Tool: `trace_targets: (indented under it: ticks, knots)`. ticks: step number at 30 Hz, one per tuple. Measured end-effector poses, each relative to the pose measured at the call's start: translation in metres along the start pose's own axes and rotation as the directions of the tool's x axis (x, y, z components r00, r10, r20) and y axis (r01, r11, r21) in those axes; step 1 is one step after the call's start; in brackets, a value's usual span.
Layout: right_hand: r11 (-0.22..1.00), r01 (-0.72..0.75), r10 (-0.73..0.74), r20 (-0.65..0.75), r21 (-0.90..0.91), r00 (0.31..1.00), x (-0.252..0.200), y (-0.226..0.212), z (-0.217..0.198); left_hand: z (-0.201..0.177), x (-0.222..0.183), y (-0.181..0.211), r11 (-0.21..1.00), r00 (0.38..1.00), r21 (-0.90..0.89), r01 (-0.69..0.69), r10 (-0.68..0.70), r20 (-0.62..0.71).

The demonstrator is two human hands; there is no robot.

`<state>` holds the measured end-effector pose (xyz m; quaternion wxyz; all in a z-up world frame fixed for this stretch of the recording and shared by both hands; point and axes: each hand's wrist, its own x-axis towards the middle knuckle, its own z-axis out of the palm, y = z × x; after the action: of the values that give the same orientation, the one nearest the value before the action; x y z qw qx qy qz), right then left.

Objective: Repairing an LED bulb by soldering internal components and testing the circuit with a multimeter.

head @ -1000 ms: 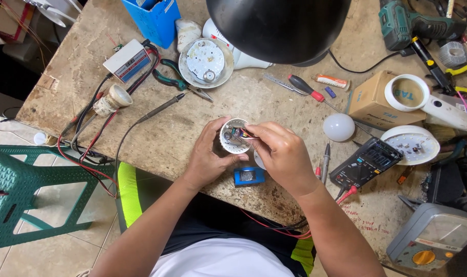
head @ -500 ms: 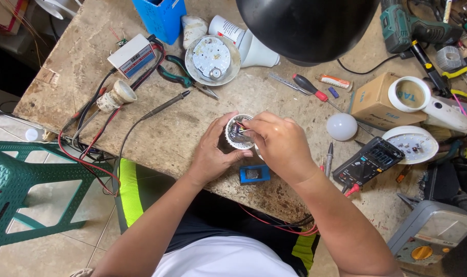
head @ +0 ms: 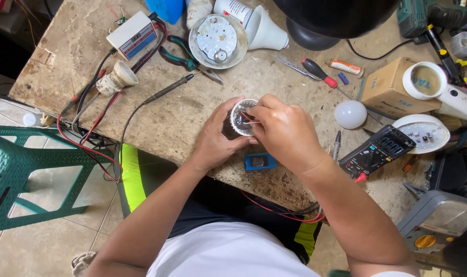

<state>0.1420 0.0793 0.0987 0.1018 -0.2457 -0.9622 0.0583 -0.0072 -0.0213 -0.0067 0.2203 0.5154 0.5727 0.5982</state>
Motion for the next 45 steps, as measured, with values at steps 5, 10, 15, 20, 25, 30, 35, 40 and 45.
trace_targets:
  ticks: [5, 10, 15, 20, 25, 30, 35, 40, 45]
  knots:
    - [1.0, -0.001, 0.001, 0.029, 0.015, 1.0, 0.004, 0.002, -0.001, -0.001, 0.001, 0.005, 1.0, 1.0, -0.017, 0.016, -0.016, 0.002]
    - [1.0, -0.003, 0.003, 0.017, -0.006, 1.0, 0.003, 0.005, -0.002, -0.002, 0.004, 0.009, 0.999, 1.0, -0.019, 0.028, -0.028, 0.0]
    - [1.0, 0.008, -0.008, -0.005, 0.015, 1.0, 0.005, 0.005, -0.005, -0.002, 0.004, 0.006, 0.998, 0.999, -0.034, 0.047, -0.047, -0.003]
    - [1.0, 0.007, -0.007, -0.002, -0.018, 1.0, 0.004, 0.004, -0.007, -0.002, 0.004, 0.01, 0.997, 0.998, -0.053, 0.063, -0.064, -0.006]
    - [1.0, 0.014, -0.014, 0.0, -0.001, 1.0, 0.005, 0.008, -0.005, -0.001, 0.004, 0.009, 0.996, 0.997, -0.057, 0.072, -0.072, -0.008]
    - [0.999, 0.02, -0.02, 0.006, 0.032, 1.0, 0.008, 0.006, -0.005, -0.001, 0.004, 0.007, 0.996, 0.997, -0.06, 0.068, -0.069, -0.017]
    - [0.999, 0.041, -0.042, -0.013, -0.029, 0.999, 0.009, 0.008, 0.0, -0.001, 0.004, 0.007, 0.997, 0.998, -0.058, 0.054, -0.055, -0.014]
    - [0.998, 0.042, -0.04, 0.031, -0.053, 0.999, 0.01, 0.004, -0.007, -0.002, 0.005, 0.01, 0.998, 0.999, -0.06, 0.029, -0.03, -0.013]
    - [0.997, 0.059, -0.053, 0.104, -0.056, 0.993, 0.009, 0.001, -0.012, -0.001, 0.002, 0.009, 0.999, 1.0, -0.046, 0.011, -0.011, -0.001]
